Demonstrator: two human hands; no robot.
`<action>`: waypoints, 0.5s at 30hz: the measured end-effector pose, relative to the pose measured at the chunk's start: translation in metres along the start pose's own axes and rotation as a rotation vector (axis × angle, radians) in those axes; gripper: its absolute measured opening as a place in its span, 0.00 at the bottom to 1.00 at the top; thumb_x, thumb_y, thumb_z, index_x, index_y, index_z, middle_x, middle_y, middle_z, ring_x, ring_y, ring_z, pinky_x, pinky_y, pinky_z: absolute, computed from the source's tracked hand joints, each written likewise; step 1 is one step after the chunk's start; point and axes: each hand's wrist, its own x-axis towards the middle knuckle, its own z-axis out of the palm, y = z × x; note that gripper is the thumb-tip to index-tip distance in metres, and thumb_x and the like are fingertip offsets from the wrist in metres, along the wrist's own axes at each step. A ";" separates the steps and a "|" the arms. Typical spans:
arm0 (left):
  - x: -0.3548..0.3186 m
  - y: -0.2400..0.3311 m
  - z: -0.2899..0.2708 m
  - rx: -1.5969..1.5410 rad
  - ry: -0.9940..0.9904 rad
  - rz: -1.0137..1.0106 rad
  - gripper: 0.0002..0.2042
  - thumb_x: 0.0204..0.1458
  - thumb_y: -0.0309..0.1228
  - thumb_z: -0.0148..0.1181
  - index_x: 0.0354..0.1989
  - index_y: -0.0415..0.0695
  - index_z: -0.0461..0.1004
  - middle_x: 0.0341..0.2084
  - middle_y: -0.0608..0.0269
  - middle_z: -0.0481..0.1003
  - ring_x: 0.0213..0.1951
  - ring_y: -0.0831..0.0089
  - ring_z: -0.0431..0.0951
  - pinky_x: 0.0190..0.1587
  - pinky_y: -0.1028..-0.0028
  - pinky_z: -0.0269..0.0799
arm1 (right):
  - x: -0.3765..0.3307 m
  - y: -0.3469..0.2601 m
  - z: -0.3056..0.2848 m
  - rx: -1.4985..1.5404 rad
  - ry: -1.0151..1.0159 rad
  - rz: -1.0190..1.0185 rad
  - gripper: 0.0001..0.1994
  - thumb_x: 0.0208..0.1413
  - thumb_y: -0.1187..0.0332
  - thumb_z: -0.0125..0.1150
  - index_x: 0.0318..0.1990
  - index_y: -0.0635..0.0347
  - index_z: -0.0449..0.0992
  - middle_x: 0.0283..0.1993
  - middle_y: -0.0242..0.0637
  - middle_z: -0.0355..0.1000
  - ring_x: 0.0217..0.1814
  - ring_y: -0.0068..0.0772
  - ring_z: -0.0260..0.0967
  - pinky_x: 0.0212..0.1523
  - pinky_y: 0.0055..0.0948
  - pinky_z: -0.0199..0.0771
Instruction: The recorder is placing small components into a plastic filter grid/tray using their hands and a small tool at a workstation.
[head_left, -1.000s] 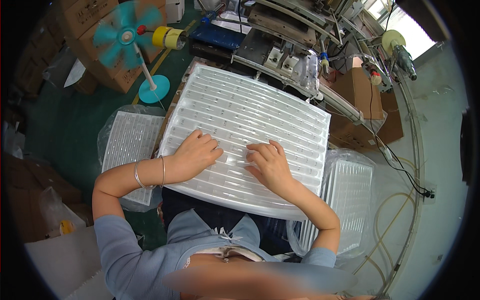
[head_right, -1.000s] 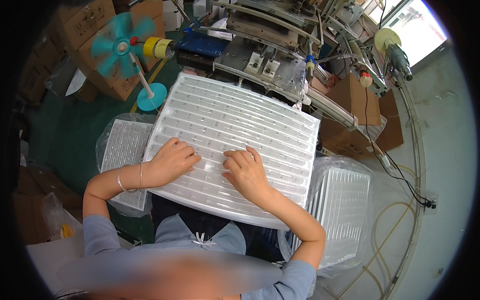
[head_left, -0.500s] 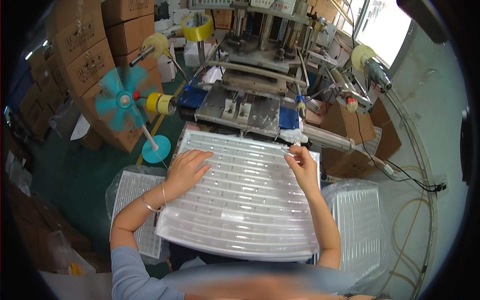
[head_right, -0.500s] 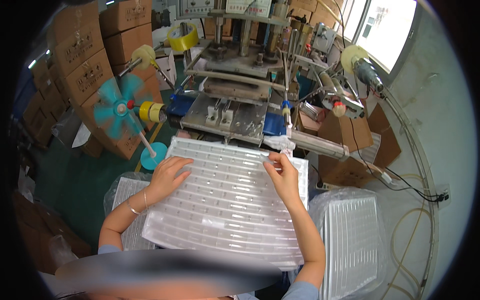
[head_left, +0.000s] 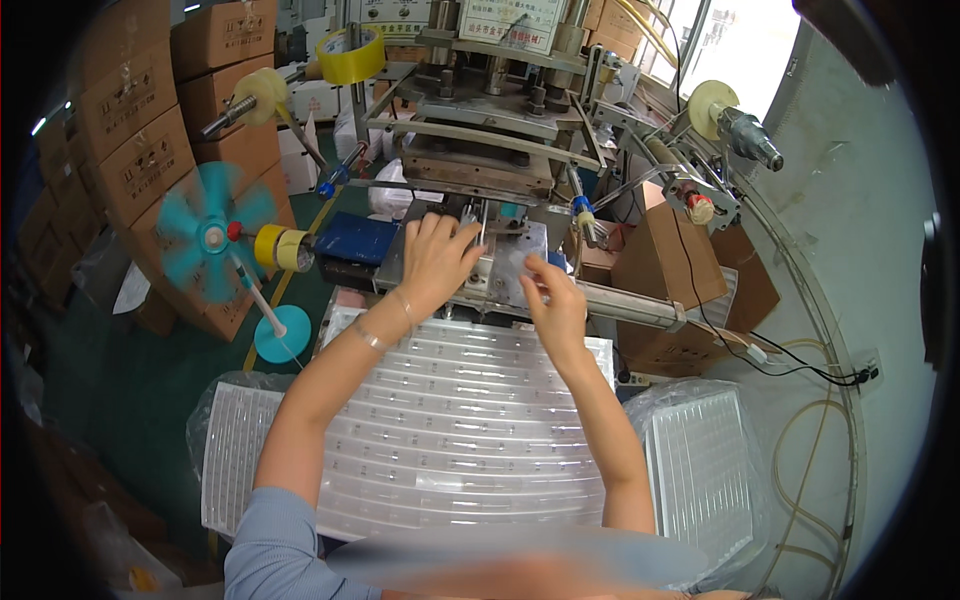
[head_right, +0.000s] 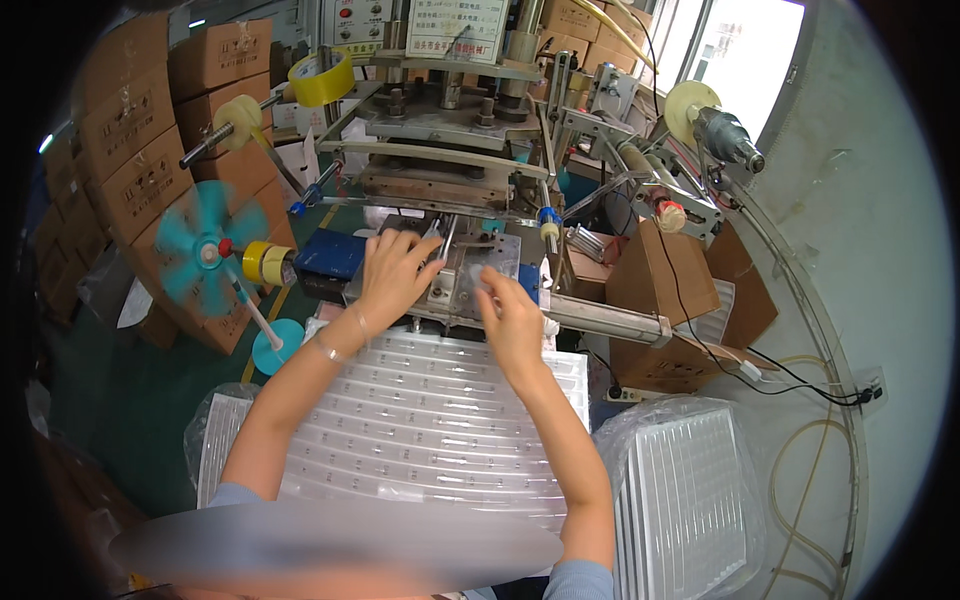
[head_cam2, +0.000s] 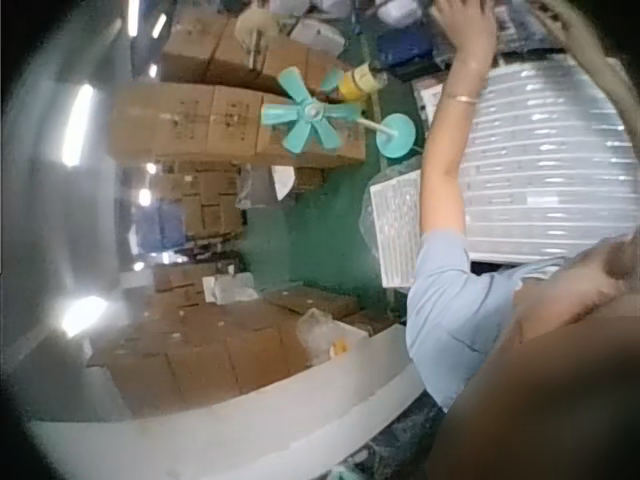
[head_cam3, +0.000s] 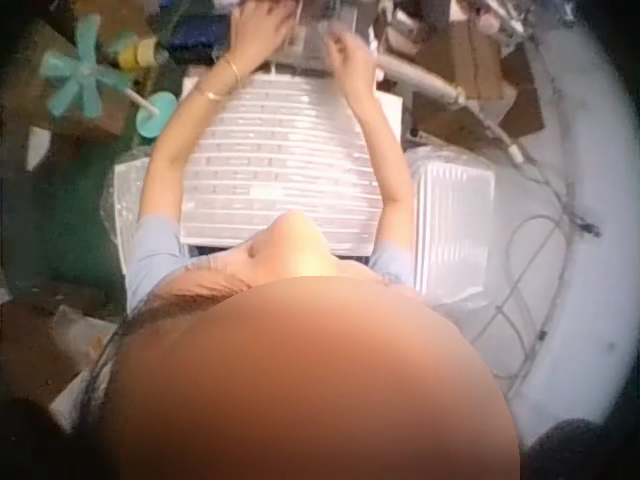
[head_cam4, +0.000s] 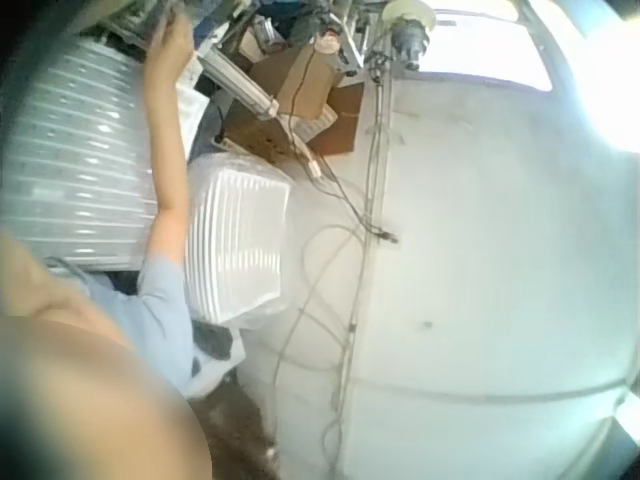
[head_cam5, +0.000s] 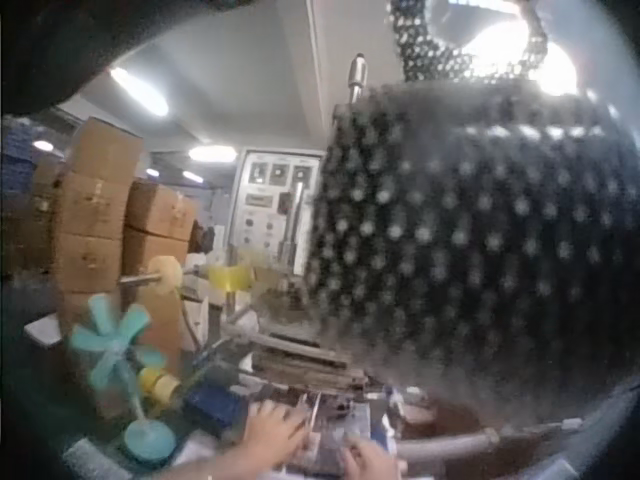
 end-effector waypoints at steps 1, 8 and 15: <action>-0.006 0.003 -0.013 -0.090 0.074 0.030 0.14 0.45 0.35 0.62 0.42 0.50 0.74 0.27 0.69 0.70 0.35 0.67 0.67 0.38 0.68 0.57 | 0.009 -0.005 0.008 0.000 0.005 -0.003 0.12 0.51 0.75 0.61 0.45 0.63 0.75 0.43 0.42 0.75 0.40 0.33 0.75 0.39 0.26 0.75; -0.068 0.023 -0.119 -0.324 -0.152 0.046 0.14 0.46 0.31 0.62 0.42 0.45 0.73 0.25 0.66 0.71 0.31 0.67 0.68 0.36 0.69 0.59 | 0.043 0.008 0.052 -0.408 0.024 -0.185 0.07 0.50 0.70 0.59 0.38 0.54 0.77 0.36 0.36 0.75 0.35 0.43 0.73 0.32 0.36 0.73; -0.105 0.031 -0.170 -0.435 -0.290 0.051 0.15 0.44 0.31 0.64 0.42 0.44 0.73 0.31 0.64 0.75 0.31 0.68 0.72 0.35 0.72 0.63 | 0.028 0.010 0.050 -0.280 0.060 -0.094 0.14 0.47 0.68 0.62 0.44 0.55 0.74 0.46 0.41 0.72 0.47 0.45 0.69 0.47 0.39 0.68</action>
